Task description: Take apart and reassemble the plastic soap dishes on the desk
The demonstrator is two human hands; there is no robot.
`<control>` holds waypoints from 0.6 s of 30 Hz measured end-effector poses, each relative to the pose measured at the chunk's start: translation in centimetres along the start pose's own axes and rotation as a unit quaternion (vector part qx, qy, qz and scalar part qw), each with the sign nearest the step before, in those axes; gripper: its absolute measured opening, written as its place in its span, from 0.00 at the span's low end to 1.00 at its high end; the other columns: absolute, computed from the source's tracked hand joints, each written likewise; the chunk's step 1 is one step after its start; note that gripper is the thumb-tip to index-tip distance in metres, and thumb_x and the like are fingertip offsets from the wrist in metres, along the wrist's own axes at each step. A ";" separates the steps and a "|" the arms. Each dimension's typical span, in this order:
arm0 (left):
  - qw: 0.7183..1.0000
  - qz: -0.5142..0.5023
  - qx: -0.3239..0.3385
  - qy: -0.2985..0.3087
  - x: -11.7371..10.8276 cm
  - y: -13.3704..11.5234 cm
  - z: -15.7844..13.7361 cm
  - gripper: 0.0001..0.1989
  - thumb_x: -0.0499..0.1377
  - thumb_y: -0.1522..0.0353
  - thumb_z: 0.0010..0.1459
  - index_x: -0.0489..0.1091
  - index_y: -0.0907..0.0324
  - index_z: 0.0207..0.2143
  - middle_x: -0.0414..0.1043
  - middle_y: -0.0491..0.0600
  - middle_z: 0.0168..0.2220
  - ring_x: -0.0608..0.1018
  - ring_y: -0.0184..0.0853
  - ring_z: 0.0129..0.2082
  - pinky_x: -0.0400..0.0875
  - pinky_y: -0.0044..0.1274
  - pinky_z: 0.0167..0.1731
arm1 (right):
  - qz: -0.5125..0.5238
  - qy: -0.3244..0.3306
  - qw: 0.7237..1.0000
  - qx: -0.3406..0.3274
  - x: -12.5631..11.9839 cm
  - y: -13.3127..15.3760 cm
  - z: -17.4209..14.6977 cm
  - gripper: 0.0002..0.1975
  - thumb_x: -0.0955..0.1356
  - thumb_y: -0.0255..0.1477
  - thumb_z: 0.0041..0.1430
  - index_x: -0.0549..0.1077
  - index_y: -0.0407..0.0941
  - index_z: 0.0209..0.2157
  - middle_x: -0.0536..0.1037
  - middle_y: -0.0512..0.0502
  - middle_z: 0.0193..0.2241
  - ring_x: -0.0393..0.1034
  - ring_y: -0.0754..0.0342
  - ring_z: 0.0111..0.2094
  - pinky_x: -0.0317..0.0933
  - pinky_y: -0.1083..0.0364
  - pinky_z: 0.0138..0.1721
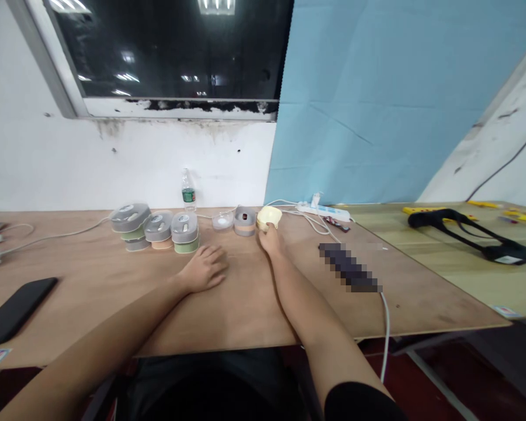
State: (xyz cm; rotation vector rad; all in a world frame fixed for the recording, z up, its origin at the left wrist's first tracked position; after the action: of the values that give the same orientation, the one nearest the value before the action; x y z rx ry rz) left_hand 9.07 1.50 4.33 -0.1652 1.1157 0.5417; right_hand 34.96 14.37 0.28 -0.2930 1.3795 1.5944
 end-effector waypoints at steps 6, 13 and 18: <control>0.995 -0.041 -0.085 0.034 1.6 2.0 -0.5 0.20 0.53 0.57 0.60 0.71 0.58 0.49 0.68 0.56 0.52 0.68 0.46 0.52 0.63 0.37 0.49 | -0.007 -0.020 1.000 0.003 -0.8 0.4 -0.3 0.25 0.63 0.32 0.57 0.61 0.41 0.57 0.73 0.35 0.49 0.68 0.44 0.48 0.61 0.50 0.48; 0.986 -0.128 -0.099 0.051 2.1 3.2 -1.2 0.19 0.53 0.58 0.61 0.70 0.58 0.49 0.70 0.54 0.49 0.72 0.41 0.48 0.65 0.34 0.50 | -0.025 -0.017 0.999 0.033 -1.0 -0.4 -0.2 0.13 0.62 0.31 0.58 0.68 0.43 0.44 0.76 0.39 0.37 0.70 0.46 0.39 0.61 0.52 0.40; 0.983 -0.143 -0.099 0.061 2.1 3.1 -1.2 0.19 0.54 0.58 0.61 0.70 0.58 0.49 0.70 0.54 0.51 0.72 0.42 0.49 0.64 0.34 0.51 | 0.032 -0.072 0.996 0.052 -1.6 -1.5 0.1 0.12 0.62 0.32 0.56 0.66 0.44 0.42 0.74 0.40 0.36 0.69 0.46 0.36 0.58 0.52 0.37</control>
State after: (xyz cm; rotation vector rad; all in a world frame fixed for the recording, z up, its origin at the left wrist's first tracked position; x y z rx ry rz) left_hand 7.23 4.42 2.40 -0.5293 1.1312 0.3878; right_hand 36.95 13.46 0.55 -0.0705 1.3661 1.5582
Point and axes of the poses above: each hand's wrist, its own z-axis towards the middle knuckle, its own x-axis out of the palm, y = z × x, the point moved 8 cm from there along z, towards the middle knuckle
